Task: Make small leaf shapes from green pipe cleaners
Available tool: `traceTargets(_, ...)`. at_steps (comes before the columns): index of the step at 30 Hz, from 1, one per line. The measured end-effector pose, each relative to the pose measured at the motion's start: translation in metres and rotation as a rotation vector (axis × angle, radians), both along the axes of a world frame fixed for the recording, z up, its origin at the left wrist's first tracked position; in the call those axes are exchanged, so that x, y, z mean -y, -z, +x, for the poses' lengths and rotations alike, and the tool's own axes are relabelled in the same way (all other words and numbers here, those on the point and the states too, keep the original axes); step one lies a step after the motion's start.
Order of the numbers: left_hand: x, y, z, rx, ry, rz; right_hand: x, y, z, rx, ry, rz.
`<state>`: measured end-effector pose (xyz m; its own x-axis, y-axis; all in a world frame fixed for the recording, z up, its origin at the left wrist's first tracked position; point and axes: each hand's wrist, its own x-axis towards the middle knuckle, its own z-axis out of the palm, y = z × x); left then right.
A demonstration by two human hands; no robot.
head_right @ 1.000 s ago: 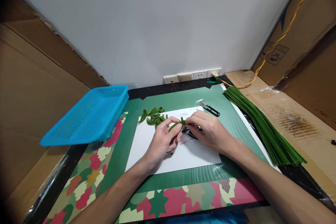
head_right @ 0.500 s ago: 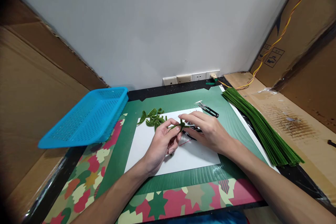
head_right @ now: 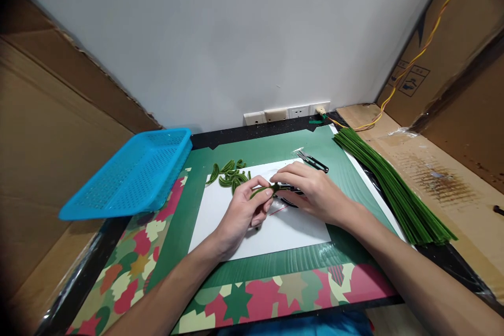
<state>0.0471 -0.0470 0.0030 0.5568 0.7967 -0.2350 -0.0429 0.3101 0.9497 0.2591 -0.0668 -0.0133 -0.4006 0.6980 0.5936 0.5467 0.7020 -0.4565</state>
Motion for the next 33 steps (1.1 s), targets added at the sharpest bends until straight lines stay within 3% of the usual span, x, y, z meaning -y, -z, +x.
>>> traceTargets(4,0.0,-0.003,-0.001,0.036,0.037,-0.086,0.0,-0.002,-0.002,-0.01,-0.043,-0.032)
traceTargets(16,-0.001,-0.006,-0.005,0.226,0.166,-0.431,0.006,-0.001,-0.01,0.086,0.01,0.221)
traceTargets(33,0.003,-0.003,-0.001,0.248,0.14,-0.311,0.011,0.009,-0.02,-0.225,-0.001,0.112)
